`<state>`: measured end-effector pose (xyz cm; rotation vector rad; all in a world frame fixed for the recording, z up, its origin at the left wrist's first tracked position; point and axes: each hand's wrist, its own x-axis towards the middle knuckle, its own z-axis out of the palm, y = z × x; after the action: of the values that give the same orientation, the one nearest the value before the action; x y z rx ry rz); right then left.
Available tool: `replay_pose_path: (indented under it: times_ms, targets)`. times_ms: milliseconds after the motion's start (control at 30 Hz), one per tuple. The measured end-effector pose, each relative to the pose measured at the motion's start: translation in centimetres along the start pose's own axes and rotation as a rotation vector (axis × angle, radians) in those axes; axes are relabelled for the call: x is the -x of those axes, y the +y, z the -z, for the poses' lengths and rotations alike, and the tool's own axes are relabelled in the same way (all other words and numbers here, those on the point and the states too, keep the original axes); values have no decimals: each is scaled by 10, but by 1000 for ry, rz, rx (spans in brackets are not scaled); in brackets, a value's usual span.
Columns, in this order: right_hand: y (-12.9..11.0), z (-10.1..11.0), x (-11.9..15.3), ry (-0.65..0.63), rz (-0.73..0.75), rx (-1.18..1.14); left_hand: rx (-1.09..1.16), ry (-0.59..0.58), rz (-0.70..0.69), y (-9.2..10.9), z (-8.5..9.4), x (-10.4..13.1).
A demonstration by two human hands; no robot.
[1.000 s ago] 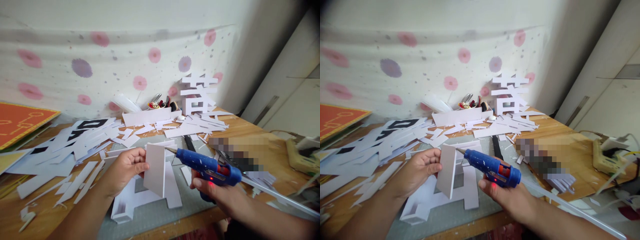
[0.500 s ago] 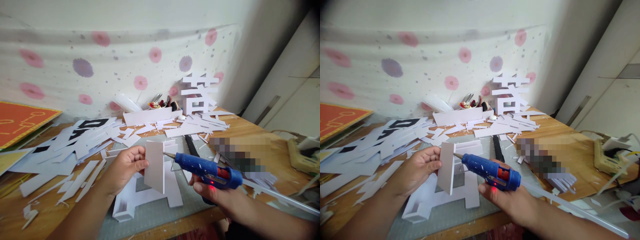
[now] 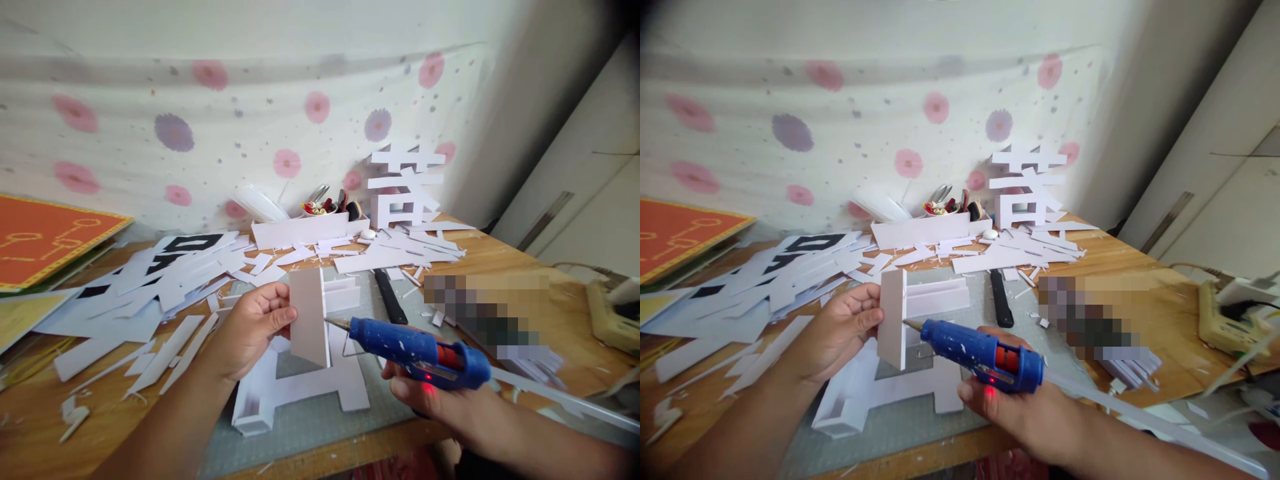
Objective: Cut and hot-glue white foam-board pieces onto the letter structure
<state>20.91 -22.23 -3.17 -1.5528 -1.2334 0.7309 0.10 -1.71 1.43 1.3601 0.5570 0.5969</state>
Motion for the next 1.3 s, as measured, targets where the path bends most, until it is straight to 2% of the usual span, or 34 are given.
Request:
replay_pose_path:
  times_ms: [400, 533, 733, 1100, 1300]
  targets:
    - [16, 4, 10, -39, 91, 35, 84, 7, -35, -1, 5, -3]
    - [5, 5, 6, -100, 48, -22, 95, 15, -43, 0, 5, -2]
    - [-20, 5, -5, -231, 122, -85, 99, 0, -45, -2, 5, -4]
    - [-20, 7, -4, -140, 152, 53, 77, 9, -56, -3, 7, -3]
    - [7, 9, 5, -81, 62, 53, 78, 42, -59, -1, 6, -3]
